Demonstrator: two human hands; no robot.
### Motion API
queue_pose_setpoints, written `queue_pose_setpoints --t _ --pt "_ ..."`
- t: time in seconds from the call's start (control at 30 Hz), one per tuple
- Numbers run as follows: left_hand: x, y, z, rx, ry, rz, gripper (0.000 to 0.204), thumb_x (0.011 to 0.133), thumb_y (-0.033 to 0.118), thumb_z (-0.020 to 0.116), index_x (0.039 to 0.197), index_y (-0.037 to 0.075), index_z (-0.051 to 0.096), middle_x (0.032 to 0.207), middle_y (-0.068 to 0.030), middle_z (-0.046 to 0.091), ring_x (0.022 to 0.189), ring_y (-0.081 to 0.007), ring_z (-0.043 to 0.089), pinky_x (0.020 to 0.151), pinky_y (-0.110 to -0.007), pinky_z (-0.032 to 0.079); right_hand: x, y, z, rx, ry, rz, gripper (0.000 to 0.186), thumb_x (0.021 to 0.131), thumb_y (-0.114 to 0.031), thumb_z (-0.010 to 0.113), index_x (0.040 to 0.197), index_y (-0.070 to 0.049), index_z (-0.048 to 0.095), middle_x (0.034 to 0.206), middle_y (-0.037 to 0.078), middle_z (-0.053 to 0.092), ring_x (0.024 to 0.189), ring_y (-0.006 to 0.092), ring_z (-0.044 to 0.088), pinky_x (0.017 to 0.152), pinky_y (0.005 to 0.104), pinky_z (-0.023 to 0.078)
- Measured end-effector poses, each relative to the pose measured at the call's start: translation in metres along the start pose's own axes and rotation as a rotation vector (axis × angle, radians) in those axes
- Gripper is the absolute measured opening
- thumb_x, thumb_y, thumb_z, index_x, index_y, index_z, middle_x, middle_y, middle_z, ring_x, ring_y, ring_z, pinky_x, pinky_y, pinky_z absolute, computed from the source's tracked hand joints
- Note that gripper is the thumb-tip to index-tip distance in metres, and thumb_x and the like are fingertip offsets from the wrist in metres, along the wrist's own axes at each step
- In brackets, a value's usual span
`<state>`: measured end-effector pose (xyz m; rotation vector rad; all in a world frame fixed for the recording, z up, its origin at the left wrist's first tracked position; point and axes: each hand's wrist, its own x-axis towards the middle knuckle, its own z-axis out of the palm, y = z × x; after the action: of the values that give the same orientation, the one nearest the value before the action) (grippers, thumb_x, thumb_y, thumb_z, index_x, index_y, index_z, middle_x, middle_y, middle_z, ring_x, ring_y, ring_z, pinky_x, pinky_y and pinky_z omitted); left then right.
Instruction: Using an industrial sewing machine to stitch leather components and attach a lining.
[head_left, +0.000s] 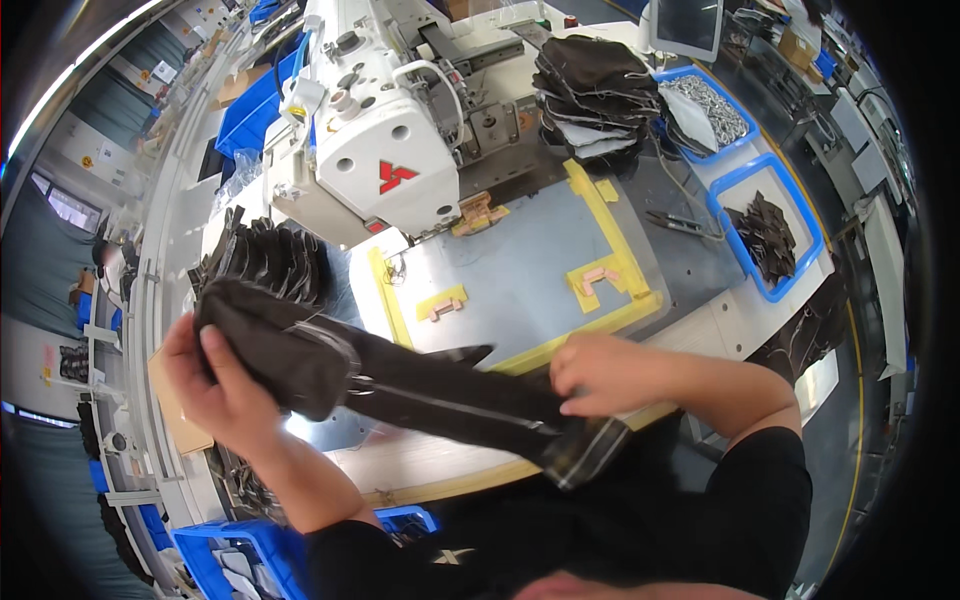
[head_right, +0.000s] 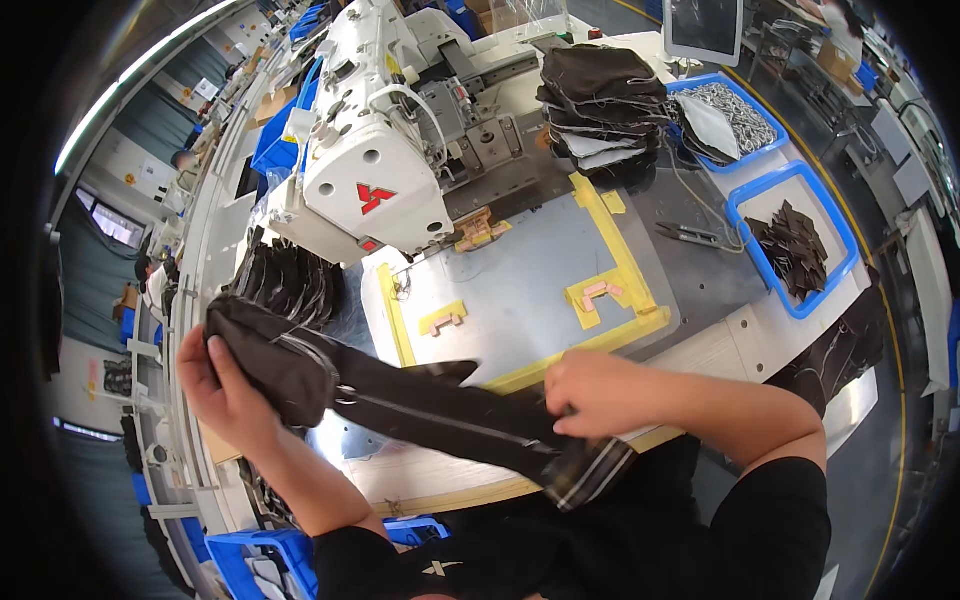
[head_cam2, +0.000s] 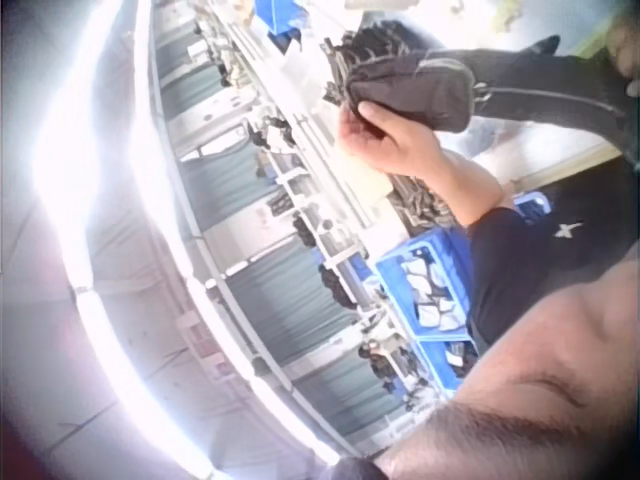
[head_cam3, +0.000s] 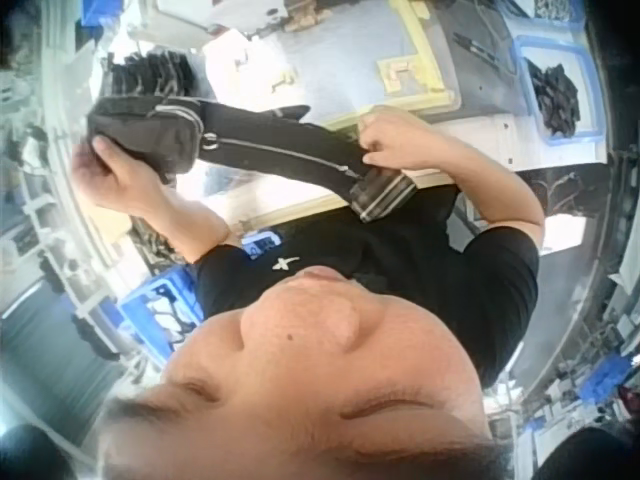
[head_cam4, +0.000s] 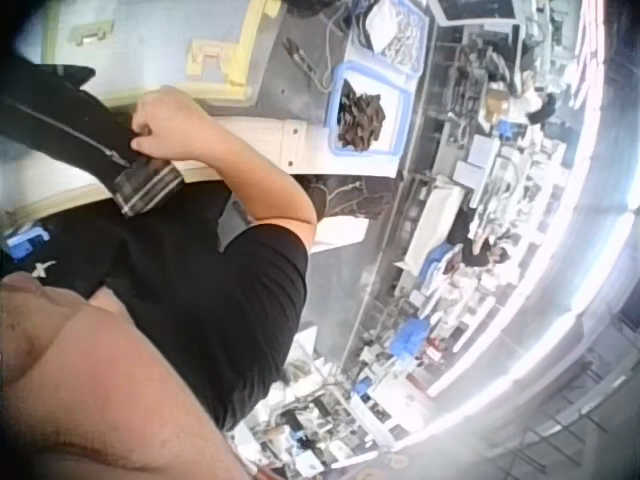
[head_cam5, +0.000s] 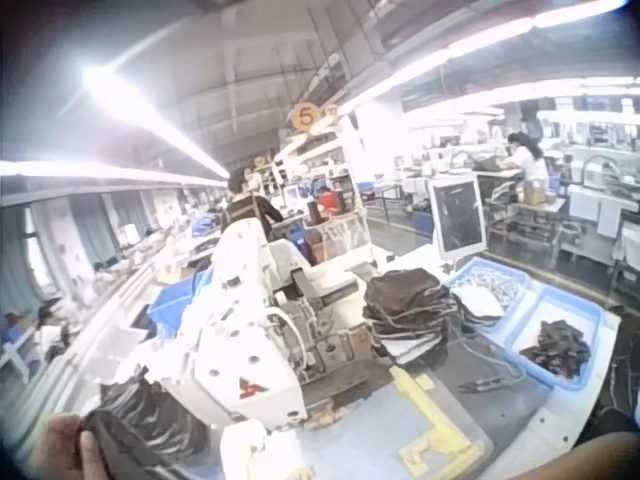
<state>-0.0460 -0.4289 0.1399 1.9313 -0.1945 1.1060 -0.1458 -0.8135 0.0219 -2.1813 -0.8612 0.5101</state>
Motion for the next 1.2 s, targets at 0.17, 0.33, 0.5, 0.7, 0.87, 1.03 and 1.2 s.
queue_pose_setpoints --t 0.17,0.33,0.5,0.7,0.87,1.03,1.2 --pt "-0.005 0.031 -0.005 0.313 -0.219 -0.005 0.030 0.090 0.009 0.080 0.118 0.002 0.071 0.114 -0.0119 0.071 0.106 -0.0239 0.066 0.098 -0.038 0.050 0.010 -0.036 -0.013 0.284 -0.048 0.028 0.017 0.099 -0.020 0.067 0.102 -0.004 0.069 0.090 0.012 0.072 0.083 0.0327 0.068 0.077 0.0421 0.053" --pt "-0.036 0.060 0.070 -0.456 -1.716 0.104 0.075 0.074 0.031 0.094 0.137 0.003 0.064 0.127 -0.0194 0.071 0.115 -0.0395 0.067 0.098 -0.043 0.054 0.016 -0.063 -0.051 0.374 -0.202 -0.020 0.021 0.105 -0.024 0.062 0.108 -0.003 0.064 0.076 0.006 0.067 0.066 0.0186 0.060 0.063 0.0363 0.045" --pt "-0.048 0.077 0.085 -0.517 -1.994 0.228 0.031 0.085 0.023 0.089 0.095 -0.001 0.073 0.076 -0.0171 0.068 0.073 -0.0399 0.066 0.064 -0.042 0.049 0.020 -0.044 -0.039 1.071 -0.108 -0.237 0.038 0.109 -0.036 0.058 0.103 0.000 0.066 0.087 0.003 0.070 0.076 0.0122 0.063 0.069 0.0288 0.049" --pt "-0.012 0.109 0.068 -0.903 -1.240 -0.190 0.030 0.093 0.007 0.081 0.120 -0.001 0.071 0.091 -0.0077 0.075 0.084 -0.0122 0.068 0.077 -0.031 0.054 0.026 -0.016 -0.013 1.035 0.048 -0.589 0.094 0.087 -0.026 0.088 0.163 0.001 0.039 0.165 0.016 0.043 0.155 0.0255 0.038 0.125 0.0430 0.031" --pt "-0.003 0.099 0.075 -1.155 -0.855 -0.425 0.032 0.093 -0.001 0.079 0.124 -0.003 0.069 0.111 -0.0083 0.077 0.100 -0.0147 0.071 0.090 -0.032 0.058 0.025 -0.055 -0.008 0.659 0.305 -0.229 0.056 0.085 -0.007 0.087 0.135 0.001 0.063 0.134 0.012 0.069 0.125 0.0213 0.064 0.108 0.0382 0.049" --pt "-0.011 0.077 0.093 -1.217 -0.744 -0.557 0.031 0.094 -0.003 0.077 0.124 -0.001 0.069 0.112 -0.0093 0.077 0.101 -0.0170 0.073 0.090 -0.033 0.060 0.024 -0.051 -0.007 0.860 0.127 -0.051 0.061 0.091 -0.010 0.084 0.144 -0.001 0.056 0.135 0.011 0.068 0.125 0.0191 0.062 0.109 0.0378 0.049" --pt "-0.013 0.044 0.106 -1.188 -0.792 -0.684 0.030 0.095 -0.001 0.076 0.125 -0.003 0.069 0.111 -0.0109 0.077 0.098 -0.0173 0.074 0.087 -0.033 0.061 0.025 -0.037 0.008 0.867 -0.024 0.043 0.060 0.097 -0.018 0.079 0.149 -0.001 0.053 0.141 0.012 0.065 0.133 0.0202 0.057 0.114 0.0385 0.045"
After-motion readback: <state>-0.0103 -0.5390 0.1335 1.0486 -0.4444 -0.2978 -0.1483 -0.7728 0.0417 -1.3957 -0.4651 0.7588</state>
